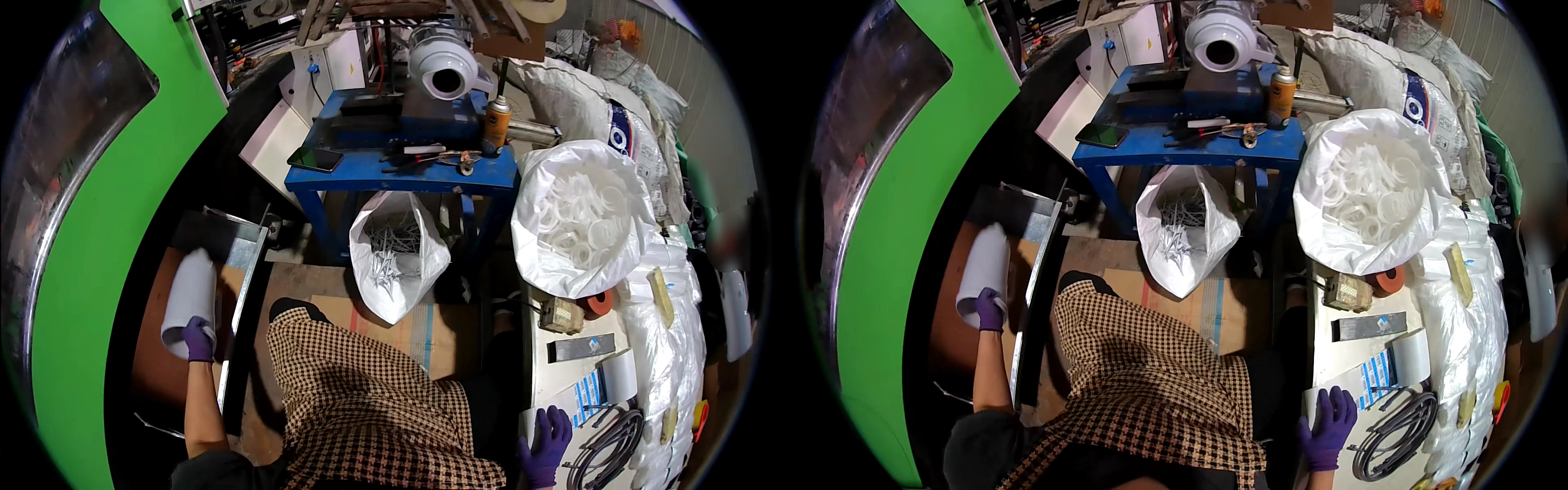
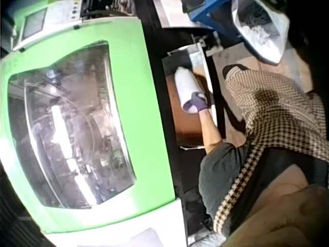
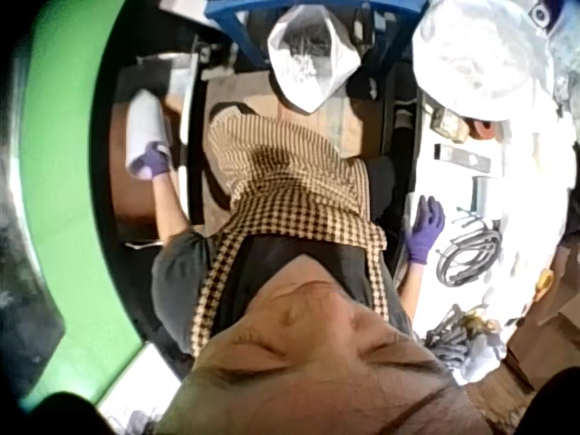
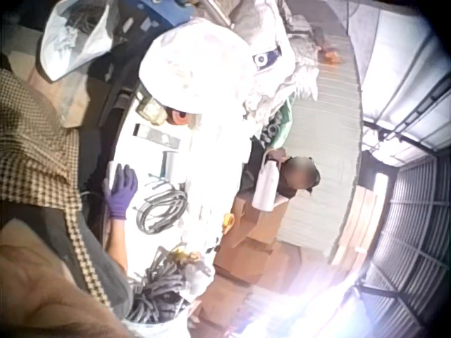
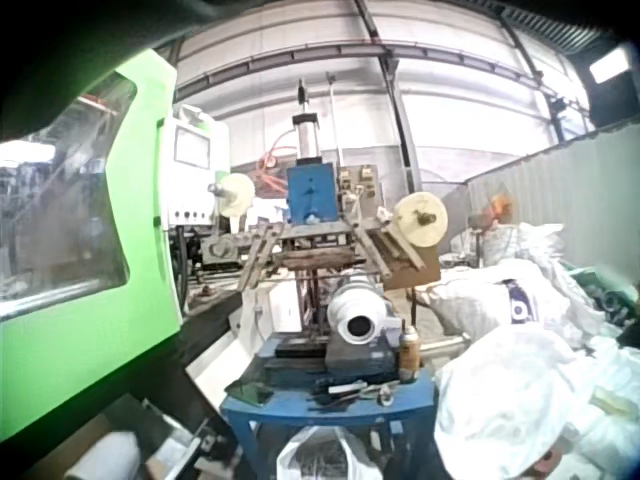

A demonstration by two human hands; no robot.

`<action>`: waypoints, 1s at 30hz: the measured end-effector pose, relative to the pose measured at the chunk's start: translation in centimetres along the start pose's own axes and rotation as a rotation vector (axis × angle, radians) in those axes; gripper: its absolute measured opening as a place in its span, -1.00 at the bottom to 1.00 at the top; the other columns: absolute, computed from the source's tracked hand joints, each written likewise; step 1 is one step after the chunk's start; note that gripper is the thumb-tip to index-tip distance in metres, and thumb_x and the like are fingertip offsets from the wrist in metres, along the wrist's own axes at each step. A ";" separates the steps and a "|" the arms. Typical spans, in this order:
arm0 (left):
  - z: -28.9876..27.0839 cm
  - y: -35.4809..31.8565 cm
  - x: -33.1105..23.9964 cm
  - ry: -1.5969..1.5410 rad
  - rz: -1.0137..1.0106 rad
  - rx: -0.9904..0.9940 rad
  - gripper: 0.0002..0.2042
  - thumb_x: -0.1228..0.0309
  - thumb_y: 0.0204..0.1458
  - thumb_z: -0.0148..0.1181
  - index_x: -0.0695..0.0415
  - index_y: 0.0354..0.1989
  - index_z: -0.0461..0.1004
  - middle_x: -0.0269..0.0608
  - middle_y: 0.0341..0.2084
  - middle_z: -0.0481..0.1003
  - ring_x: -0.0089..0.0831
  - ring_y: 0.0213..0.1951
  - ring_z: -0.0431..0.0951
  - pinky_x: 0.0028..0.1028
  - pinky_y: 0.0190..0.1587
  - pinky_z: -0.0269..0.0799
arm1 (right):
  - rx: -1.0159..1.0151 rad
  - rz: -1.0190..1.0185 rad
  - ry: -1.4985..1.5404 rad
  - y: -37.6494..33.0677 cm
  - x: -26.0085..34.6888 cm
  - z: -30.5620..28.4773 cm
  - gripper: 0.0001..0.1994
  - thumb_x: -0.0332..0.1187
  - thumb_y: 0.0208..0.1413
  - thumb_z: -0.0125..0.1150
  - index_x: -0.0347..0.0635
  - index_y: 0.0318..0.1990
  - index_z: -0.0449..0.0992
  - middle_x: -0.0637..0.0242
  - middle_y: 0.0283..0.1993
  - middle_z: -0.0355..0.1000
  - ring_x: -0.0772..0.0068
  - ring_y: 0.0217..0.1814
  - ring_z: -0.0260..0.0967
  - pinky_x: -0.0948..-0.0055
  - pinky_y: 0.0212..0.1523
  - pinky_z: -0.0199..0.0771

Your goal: The person repeatedly assembles white plastic containers by inserting a metal ring into the opening, placing a lid on top, and securing it with a black strap. The person handles the containers one at a time, placing each finished unit into a nearby bin.

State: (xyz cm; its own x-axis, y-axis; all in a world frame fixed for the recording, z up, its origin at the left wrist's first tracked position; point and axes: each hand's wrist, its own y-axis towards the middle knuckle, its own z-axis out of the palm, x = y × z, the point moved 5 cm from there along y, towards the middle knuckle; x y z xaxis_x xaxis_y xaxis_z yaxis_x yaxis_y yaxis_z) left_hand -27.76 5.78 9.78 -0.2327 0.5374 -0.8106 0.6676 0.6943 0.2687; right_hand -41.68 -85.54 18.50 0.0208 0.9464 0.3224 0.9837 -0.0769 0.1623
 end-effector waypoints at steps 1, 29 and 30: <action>1.8 -0.4 -1.9 -0.070 0.021 0.059 -0.86 0.48 -0.02 0.15 0.18 -0.27 0.48 -0.20 -0.33 0.48 -0.38 -0.21 0.52 -0.38 -0.12 0.48 | 0.012 -0.002 -0.026 -0.1 0.0 -0.1 -0.30 -0.14 -0.08 0.37 -0.13 0.29 0.43 0.02 0.38 0.28 -0.24 0.47 0.08 -0.19 0.43 0.07; 22.6 -16.9 -25.4 -0.395 0.310 0.938 0.03 0.26 -0.20 0.59 0.22 0.47 0.08 0.03 0.39 0.27 -0.14 0.37 0.33 -0.22 0.42 0.20 | -0.474 -0.204 1.462 21.7 17.6 -0.2 0.36 0.16 -0.17 0.58 -0.10 0.61 -0.32 0.22 0.31 0.30 0.20 0.30 0.33 0.14 0.35 0.30; 21.1 -15.9 -25.6 -0.380 0.304 0.910 0.08 0.24 -0.19 0.59 0.22 0.50 0.02 0.05 0.43 0.21 -0.13 0.42 0.25 -0.21 0.45 0.13 | -0.463 -0.225 1.447 21.8 17.2 -0.8 0.40 0.15 -0.18 0.60 0.00 0.62 -0.40 0.30 0.38 0.24 0.16 0.29 0.35 0.09 0.34 0.31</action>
State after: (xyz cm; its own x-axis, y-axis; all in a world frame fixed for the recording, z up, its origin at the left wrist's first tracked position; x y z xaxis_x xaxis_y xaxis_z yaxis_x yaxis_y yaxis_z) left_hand -17.48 -29.10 15.27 0.1687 0.3331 -0.9277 0.9803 -0.1552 0.1225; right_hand -19.97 -71.21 28.30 -0.5714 -0.1334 0.8097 0.7968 -0.3262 0.5086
